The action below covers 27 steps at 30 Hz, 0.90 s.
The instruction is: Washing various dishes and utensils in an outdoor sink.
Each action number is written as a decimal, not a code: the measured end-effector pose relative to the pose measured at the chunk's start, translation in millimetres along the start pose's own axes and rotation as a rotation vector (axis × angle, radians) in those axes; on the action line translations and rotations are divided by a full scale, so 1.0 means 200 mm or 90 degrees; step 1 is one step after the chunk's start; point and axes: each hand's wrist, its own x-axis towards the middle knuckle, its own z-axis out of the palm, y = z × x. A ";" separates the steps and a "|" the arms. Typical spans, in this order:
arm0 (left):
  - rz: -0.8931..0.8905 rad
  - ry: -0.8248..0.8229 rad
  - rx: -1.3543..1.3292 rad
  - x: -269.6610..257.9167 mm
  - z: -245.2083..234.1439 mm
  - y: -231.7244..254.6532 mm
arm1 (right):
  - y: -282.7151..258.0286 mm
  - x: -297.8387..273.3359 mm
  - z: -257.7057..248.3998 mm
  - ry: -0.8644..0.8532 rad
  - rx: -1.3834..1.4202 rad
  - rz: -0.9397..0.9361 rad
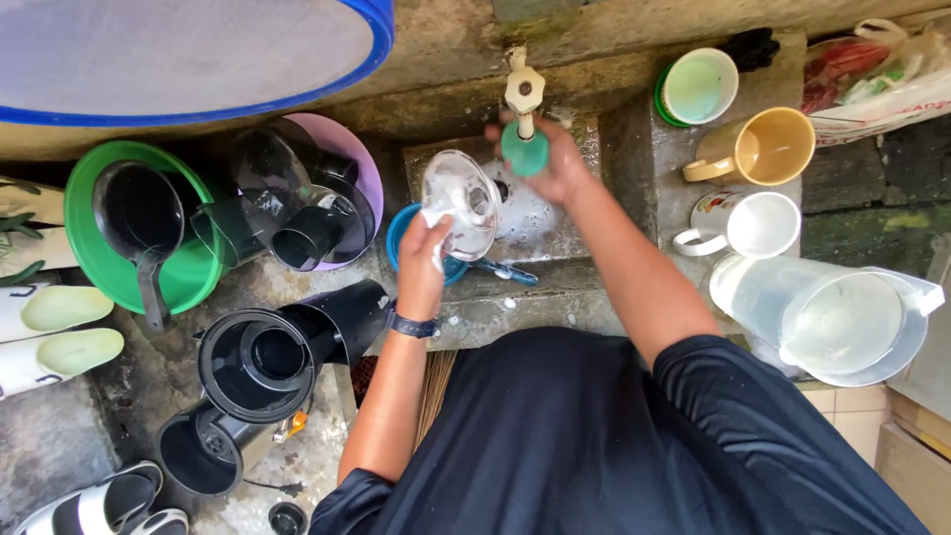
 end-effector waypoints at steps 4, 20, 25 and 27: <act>0.011 0.024 0.064 0.00 -0.06 0.01 | -0.13 -0.06 0.10 -0.153 -0.121 -0.058; 0.026 0.018 -0.020 0.04 -0.04 -0.02 | 0.01 0.25 -0.12 0.126 -0.384 -0.083; 0.036 0.007 -0.020 0.02 0.03 0.05 | 0.03 0.34 -0.19 0.107 -0.556 -0.241; 0.032 0.014 -0.024 0.02 0.04 0.07 | 0.00 0.28 -0.09 0.173 -0.709 -0.269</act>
